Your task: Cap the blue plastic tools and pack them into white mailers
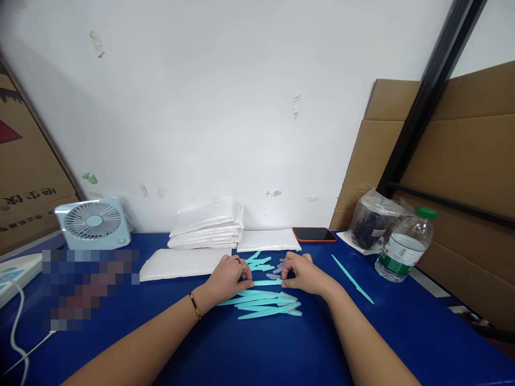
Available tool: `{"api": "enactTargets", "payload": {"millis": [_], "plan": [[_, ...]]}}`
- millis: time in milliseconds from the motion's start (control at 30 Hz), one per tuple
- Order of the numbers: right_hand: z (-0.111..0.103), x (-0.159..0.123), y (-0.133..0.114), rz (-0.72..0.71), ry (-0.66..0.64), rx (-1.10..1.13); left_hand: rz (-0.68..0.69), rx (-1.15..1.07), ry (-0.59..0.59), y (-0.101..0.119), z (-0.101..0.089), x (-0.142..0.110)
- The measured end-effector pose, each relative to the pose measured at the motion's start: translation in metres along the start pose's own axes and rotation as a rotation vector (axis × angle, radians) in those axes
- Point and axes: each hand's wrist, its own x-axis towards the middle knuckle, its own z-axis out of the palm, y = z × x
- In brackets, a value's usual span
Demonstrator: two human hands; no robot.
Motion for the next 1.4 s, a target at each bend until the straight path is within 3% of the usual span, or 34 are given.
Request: {"api": "enactTargets", "payload": {"millis": [133, 233, 367, 433, 700, 867, 1033, 1233, 1300, 1400], "plan": [[-0.003, 0.0, 0.002, -0.023, -0.03, 0.024, -0.044, -0.003, -0.051, -0.003, -0.004, 0.001], [-0.01, 0.001, 0.009, 0.028, 0.09, 0.02, -0.083, 0.013, -0.031, -0.009, -0.009, 0.001], [-0.018, 0.001, 0.014, 0.087, 0.217, 0.033, -0.103, 0.021, 0.094, -0.015, -0.009, -0.001], [-0.019, -0.001, 0.013, 0.04, 0.163, 0.096, -0.079, 0.02, 0.128, -0.019, -0.006, -0.001], [-0.009, -0.011, -0.004, -0.08, -0.14, 0.193, 0.059, 0.016, 0.027, -0.026, 0.003, 0.002], [-0.006, -0.01, -0.006, -0.07, -0.048, 0.173, 0.034, -0.037, 0.043, -0.018, -0.004, -0.002], [-0.009, -0.012, -0.005, -0.04, -0.091, 0.23, -0.007, -0.028, 0.038, -0.018, -0.001, -0.002], [-0.006, -0.01, -0.027, -0.106, -0.041, 0.149, -0.036, -0.047, 0.117, -0.011, -0.008, 0.0], [-0.001, -0.008, -0.035, -0.146, -0.061, 0.11, -0.002, -0.079, 0.07, -0.006, -0.013, -0.001], [0.004, -0.006, -0.04, -0.156, -0.088, 0.092, 0.123, -0.137, -0.095, 0.0, -0.016, -0.002]]}}
